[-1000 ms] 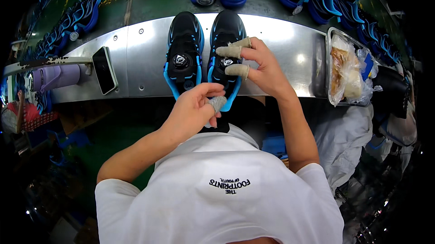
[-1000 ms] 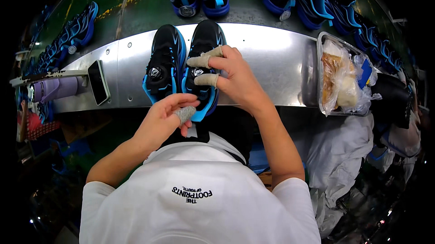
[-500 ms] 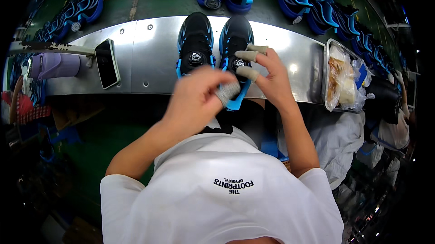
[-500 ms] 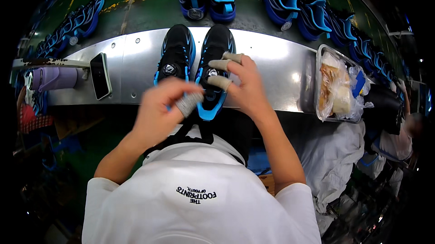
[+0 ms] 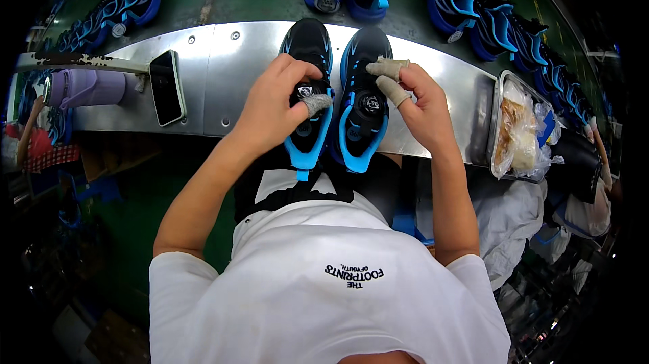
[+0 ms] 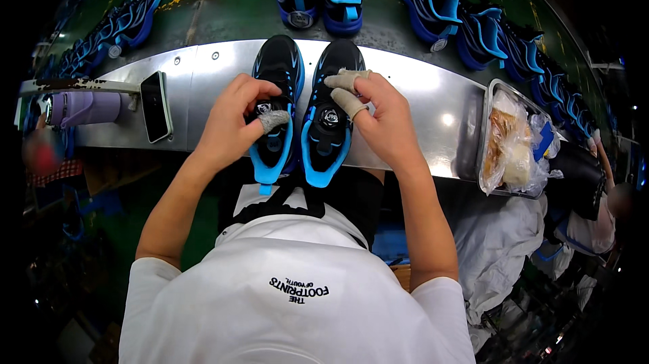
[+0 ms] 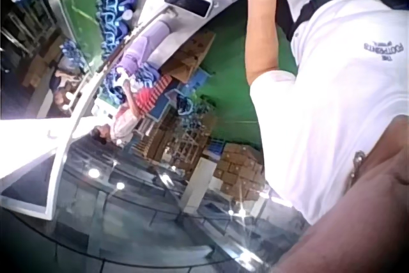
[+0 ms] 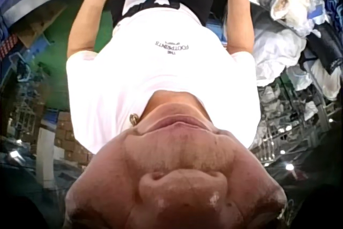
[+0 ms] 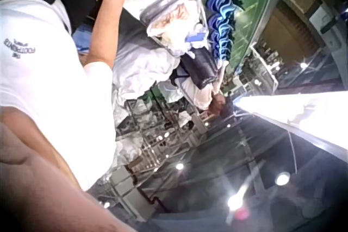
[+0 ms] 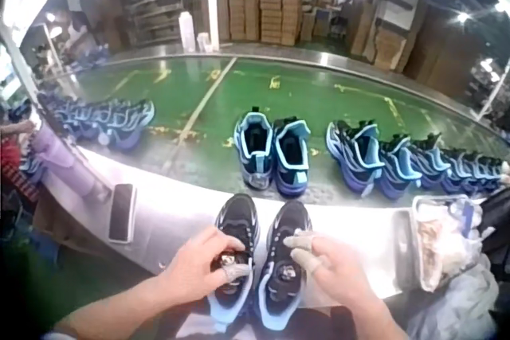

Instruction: The person wipes the exterior surfaces of multiple blue and black athletic shoes using a cloth, then places each shoe back onto a conveyor belt.

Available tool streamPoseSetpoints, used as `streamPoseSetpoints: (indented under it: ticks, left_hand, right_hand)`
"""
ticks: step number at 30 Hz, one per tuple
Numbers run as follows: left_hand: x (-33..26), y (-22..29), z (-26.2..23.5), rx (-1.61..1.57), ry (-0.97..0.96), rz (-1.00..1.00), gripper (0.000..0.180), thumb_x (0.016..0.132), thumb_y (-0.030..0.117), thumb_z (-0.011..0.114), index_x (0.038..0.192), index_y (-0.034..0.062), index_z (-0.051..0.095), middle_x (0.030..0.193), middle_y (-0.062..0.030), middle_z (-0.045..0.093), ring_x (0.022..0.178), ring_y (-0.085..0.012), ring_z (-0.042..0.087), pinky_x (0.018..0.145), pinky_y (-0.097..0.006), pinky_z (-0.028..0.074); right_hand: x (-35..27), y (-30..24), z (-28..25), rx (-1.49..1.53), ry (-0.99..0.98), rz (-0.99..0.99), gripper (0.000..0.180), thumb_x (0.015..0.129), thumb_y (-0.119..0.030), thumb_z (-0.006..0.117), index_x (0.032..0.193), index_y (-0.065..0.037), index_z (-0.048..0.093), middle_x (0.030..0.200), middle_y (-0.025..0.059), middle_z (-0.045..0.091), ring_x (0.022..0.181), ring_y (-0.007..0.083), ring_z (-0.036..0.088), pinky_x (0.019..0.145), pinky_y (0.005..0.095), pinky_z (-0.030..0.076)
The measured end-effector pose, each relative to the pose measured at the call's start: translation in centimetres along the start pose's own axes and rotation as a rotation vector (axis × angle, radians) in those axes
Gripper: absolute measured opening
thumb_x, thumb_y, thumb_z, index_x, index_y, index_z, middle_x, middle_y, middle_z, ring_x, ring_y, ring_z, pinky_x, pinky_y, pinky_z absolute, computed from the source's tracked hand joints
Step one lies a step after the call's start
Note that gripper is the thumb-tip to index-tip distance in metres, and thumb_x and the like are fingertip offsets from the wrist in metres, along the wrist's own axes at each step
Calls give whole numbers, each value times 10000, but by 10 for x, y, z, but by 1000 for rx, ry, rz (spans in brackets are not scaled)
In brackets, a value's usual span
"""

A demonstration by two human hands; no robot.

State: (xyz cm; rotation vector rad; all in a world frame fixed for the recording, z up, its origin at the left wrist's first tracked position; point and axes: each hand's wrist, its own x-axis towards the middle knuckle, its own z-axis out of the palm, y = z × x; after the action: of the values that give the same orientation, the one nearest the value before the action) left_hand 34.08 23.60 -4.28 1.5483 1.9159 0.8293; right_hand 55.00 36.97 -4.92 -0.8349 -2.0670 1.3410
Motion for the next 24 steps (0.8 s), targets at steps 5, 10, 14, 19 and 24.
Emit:
streamPoseSetpoints:
  ticks: [5, 10, 14, 19, 24]
  left_hand:
    - [1, -19, -13, -352, -202, 41, 414, 781, 127, 759, 1150, 33, 599, 1012, -61, 581, 818, -158, 498, 777, -242, 431]
    - [0, -12, -6, -145, -16, 70, 374, 786, 128, 750, 1131, 50, 631, 984, -46, 591, 863, -154, 508, 808, -261, 431]
    - [3, -28, -14, -363, -198, 61, 349, 787, 127, 745, 1113, 54, 643, 981, -52, 574, 908, -172, 539, 835, -280, 438]
    - [-3, -16, -1, -127, 36, 182, 357, 785, 110, 743, 1120, 40, 641, 983, -57, 577, 905, -172, 546, 819, -288, 439]
    - [-7, -18, 13, -173, 178, 31, 406, 785, 86, 750, 1169, 40, 631, 1012, -59, 606, 976, -166, 573, 856, -278, 436]
  right_hand:
    - [2, 2, -4, -16, -47, 11, 204, 894, -89, 656, 1084, -60, 724, 960, 64, 665, 842, 153, 579, 759, 273, 459]
    - [2, -1, 2, 22, -64, 20, 190, 910, -95, 649, 1078, -49, 723, 943, 58, 661, 851, 145, 587, 764, 273, 462]
    - [2, -7, 2, 9, -83, 28, 181, 916, -99, 648, 1070, -39, 721, 934, 56, 652, 831, 139, 593, 756, 270, 467]
    - [7, -10, 8, 59, -80, 18, 177, 917, -96, 645, 1066, -34, 720, 893, 51, 647, 801, 132, 587, 738, 264, 465]
    - [7, -16, 10, 0, -133, 27, 179, 913, -85, 642, 1066, -36, 720, 882, 47, 642, 772, 124, 567, 711, 257, 458]
